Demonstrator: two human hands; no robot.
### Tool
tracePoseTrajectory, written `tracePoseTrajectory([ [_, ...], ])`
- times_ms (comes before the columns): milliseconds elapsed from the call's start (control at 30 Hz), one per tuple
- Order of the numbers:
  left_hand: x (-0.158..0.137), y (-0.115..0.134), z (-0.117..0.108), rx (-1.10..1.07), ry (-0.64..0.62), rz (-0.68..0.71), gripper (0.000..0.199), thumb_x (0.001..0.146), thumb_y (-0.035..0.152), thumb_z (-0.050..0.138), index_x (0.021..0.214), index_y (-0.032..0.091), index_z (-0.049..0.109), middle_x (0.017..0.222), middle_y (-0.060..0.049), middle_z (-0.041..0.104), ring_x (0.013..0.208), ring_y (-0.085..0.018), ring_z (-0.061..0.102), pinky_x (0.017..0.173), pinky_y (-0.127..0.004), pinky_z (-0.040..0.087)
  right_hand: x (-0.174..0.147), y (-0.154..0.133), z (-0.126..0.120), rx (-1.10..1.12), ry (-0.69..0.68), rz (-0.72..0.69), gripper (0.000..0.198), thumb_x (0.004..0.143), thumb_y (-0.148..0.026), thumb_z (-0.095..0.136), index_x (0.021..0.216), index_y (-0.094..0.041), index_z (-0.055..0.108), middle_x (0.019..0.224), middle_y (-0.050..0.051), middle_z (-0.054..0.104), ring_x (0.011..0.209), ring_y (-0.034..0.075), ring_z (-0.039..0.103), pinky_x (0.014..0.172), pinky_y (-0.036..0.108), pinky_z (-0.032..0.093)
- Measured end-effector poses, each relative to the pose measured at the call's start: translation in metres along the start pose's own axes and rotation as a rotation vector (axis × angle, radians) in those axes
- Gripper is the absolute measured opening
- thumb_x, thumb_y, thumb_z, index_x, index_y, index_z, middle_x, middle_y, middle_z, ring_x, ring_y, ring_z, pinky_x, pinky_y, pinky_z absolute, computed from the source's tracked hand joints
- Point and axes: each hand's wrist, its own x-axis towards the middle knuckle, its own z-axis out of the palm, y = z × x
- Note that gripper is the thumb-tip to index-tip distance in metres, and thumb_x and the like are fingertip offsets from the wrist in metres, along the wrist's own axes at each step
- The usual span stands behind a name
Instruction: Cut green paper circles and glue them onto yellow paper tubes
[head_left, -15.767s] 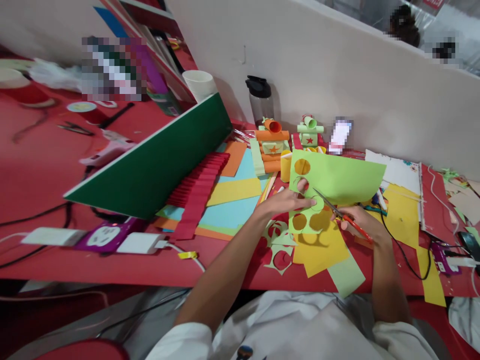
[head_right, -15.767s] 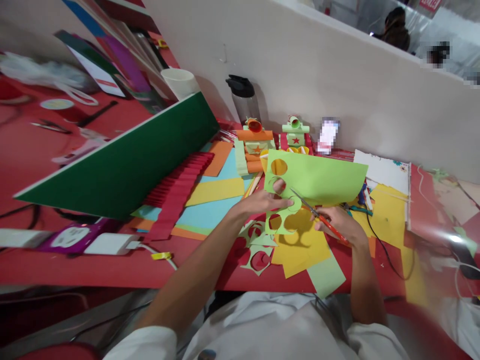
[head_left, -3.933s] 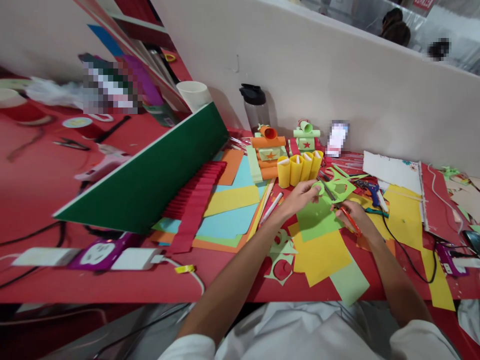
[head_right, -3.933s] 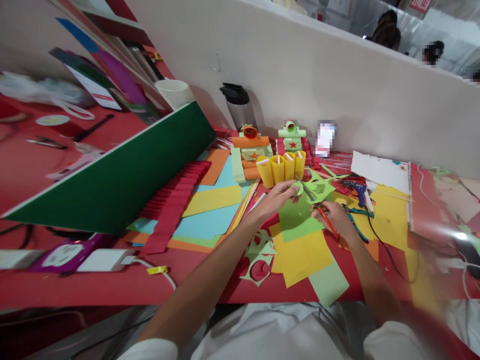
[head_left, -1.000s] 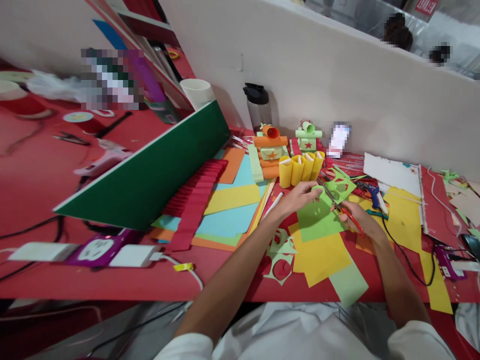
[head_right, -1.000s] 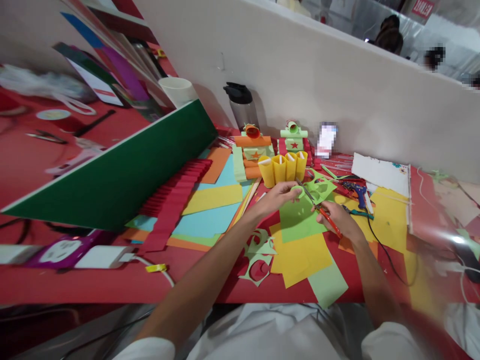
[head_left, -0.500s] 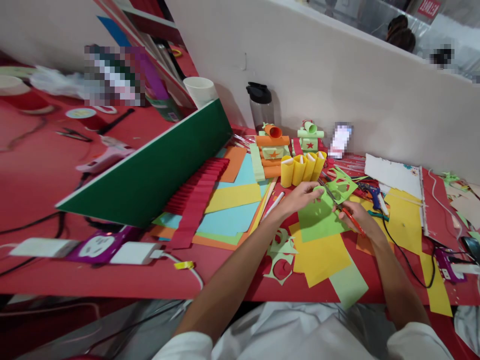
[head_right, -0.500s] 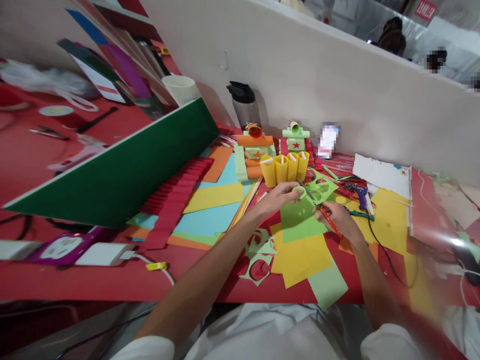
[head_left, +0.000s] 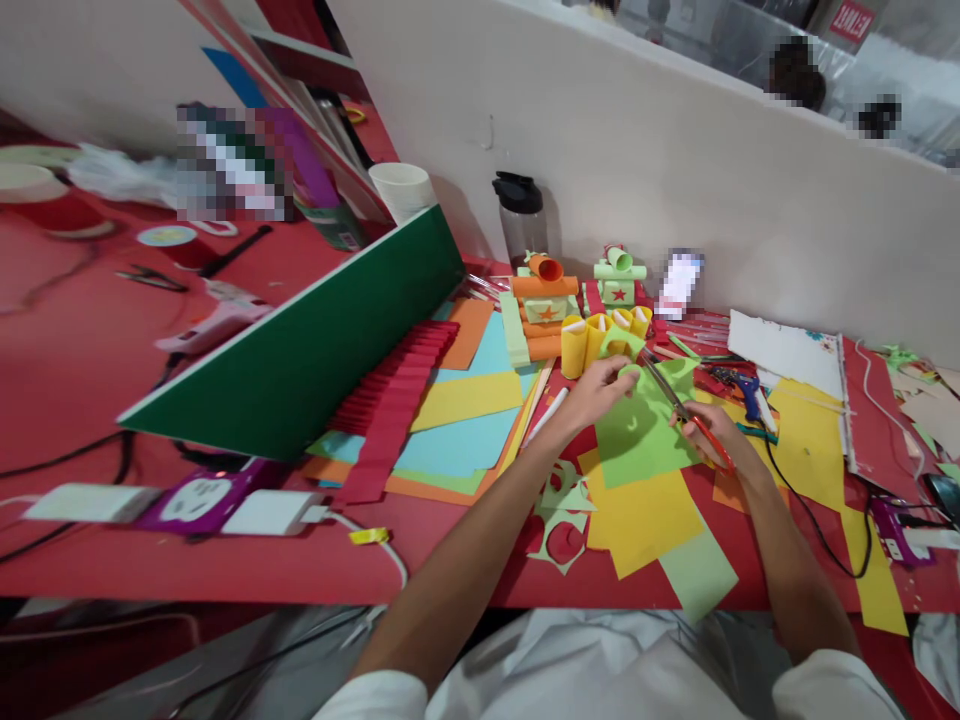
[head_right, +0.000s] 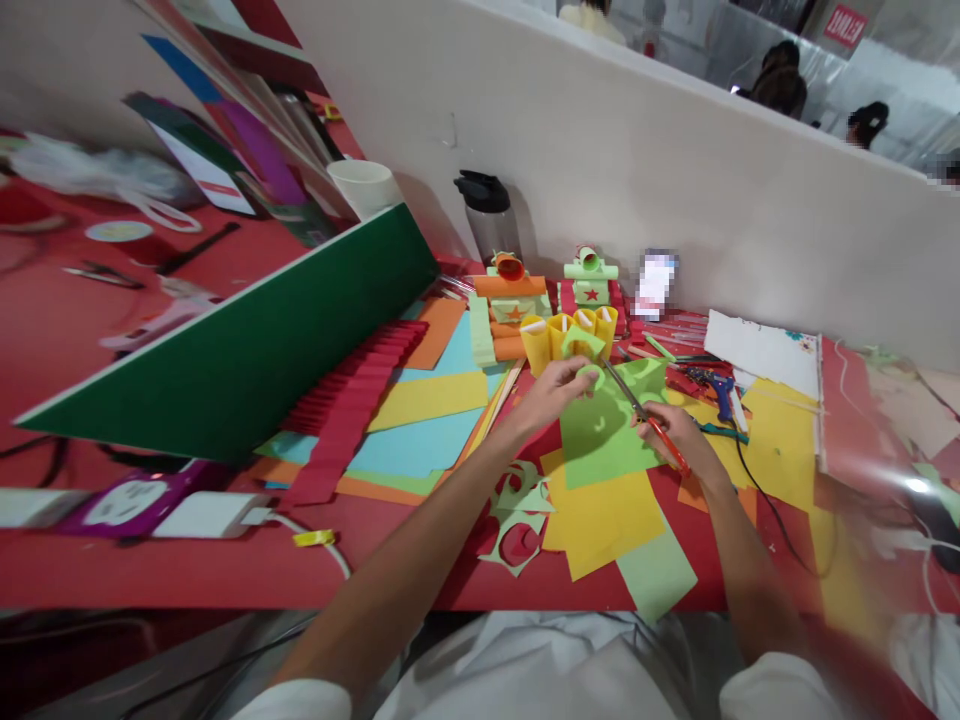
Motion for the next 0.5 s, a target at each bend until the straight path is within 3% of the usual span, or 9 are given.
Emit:
tracePoseTrajectory([
  [67,0.001,-0.001,-0.005,-0.022,0.065,-0.019,0.036,0.095,0.051,0.053,0.075,0.021,0.050,0.070,0.002,0.052,0.068,-0.015,0.054,0.066,-0.029,0.041,-0.001,0.006,-0.004,0.078,0.016,-0.008,0.052,0.088,-0.072,0.062,0.103,-0.023,0.063,0.063,-0.005,0.045,0.048,0.013,0.042,0.045,0.028,0.035],
  [167,0.001,-0.001,-0.011,0.014,0.102,-0.026,0.039,0.097,0.052,0.051,0.074,0.022,0.046,0.067,0.002,0.049,0.066,-0.016,0.052,0.064,-0.029,0.041,-0.001,0.009,-0.013,0.083,0.169,-0.068,0.049,0.087,-0.067,0.069,0.108,-0.025,0.058,0.073,-0.003,0.057,0.054,0.014,0.050,0.050,0.029,0.043],
  [300,-0.004,0.004,-0.014,0.390,0.158,0.096,0.034,0.100,0.045,0.050,0.078,0.020,0.055,0.087,-0.004,0.060,0.072,-0.018,0.055,0.070,-0.031,0.042,0.009,0.006,-0.026,-0.007,0.372,-0.139,0.049,0.085,-0.058,0.076,0.115,-0.025,0.056,0.099,0.006,0.073,0.075,0.020,0.067,0.068,0.033,0.055],
  [400,-0.010,0.004,-0.012,0.678,0.094,0.093,0.028,0.102,0.039,0.049,0.094,0.019,0.068,0.108,-0.010,0.066,0.080,-0.021,0.061,0.075,-0.034,0.042,0.021,0.010,-0.036,-0.050,0.507,-0.185,0.050,0.086,-0.058,0.075,0.118,-0.025,0.055,0.111,0.010,0.075,0.096,0.026,0.073,0.083,0.038,0.058],
  [500,-0.011,-0.005,-0.008,0.828,-0.054,0.015,0.030,0.103,0.037,0.048,0.101,0.019,0.072,0.106,-0.012,0.068,0.082,-0.025,0.065,0.072,-0.034,0.042,0.029,0.021,-0.046,-0.126,0.557,-0.187,0.044,0.089,-0.055,0.073,0.116,-0.024,0.057,0.114,0.012,0.075,0.106,0.027,0.074,0.095,0.041,0.057],
])
